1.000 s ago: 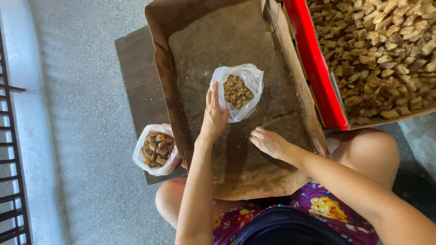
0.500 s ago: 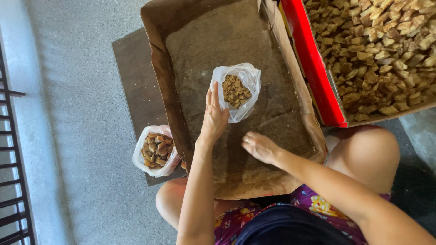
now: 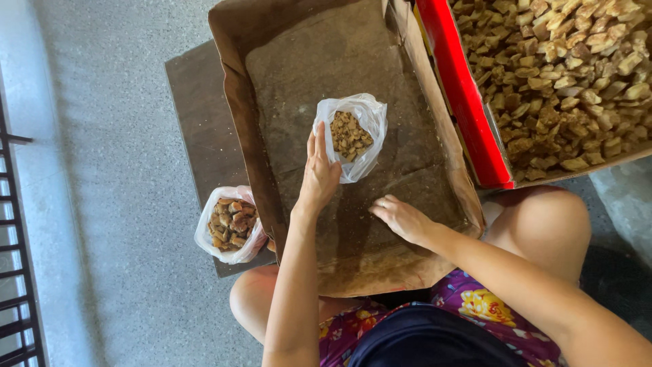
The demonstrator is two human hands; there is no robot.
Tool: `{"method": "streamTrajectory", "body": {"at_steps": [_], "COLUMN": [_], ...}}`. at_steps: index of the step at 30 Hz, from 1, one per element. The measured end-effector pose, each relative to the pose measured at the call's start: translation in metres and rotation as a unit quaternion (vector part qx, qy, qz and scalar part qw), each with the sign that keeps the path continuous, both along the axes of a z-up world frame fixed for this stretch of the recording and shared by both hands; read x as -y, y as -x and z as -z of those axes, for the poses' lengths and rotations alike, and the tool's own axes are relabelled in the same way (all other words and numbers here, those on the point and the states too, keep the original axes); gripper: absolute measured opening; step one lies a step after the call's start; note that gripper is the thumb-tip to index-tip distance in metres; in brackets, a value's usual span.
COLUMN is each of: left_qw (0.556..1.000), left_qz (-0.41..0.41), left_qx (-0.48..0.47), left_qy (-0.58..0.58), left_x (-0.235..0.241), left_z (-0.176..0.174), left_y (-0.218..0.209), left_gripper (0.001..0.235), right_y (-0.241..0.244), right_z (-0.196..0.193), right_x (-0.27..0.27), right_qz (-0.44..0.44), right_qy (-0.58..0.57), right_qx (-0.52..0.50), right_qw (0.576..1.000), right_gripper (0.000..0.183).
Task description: The person sits on the floor and sorts small, brown, irregular food pieces from a large cardboard box into a smaller cardboard tray. They use their hands to pick up handfuls of the pieces, separate them, and place them into the tray. Finally, they transfer the sorted pieces from the tray into a white plastic bag.
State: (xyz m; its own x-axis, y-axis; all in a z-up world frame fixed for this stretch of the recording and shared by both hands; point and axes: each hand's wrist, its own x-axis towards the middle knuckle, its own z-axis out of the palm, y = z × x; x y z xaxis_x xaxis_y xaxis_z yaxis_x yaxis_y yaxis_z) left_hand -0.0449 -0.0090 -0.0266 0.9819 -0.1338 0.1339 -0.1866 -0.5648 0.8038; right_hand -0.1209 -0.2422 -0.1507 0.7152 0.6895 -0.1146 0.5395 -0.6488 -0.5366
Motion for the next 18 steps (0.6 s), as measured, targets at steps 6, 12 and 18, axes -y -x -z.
{"method": "streamTrajectory", "body": {"at_steps": [6, 12, 18], "left_qw": [1.0, 1.0, 1.0], "left_qz": [-0.003, 0.001, 0.0], "left_qx": [-0.004, -0.015, 0.016], "left_qy": [-0.004, 0.012, -0.003], "left_x": [0.002, -0.001, 0.001], "left_z": [-0.003, -0.005, 0.0], "left_y": [-0.001, -0.002, -0.001], "left_gripper": [0.094, 0.096, 0.096], "right_y": [-0.024, -0.003, -0.023], "right_z": [-0.006, 0.026, 0.003], "right_x": [-0.044, -0.03, 0.01], "right_qz": [-0.065, -0.119, 0.034], "right_qy": [-0.047, 0.038, -0.081], "right_qx": [0.126, 0.106, -0.028], "right_qw": [0.989, 0.986, 0.996], "right_gripper": [0.024, 0.015, 0.028]}}
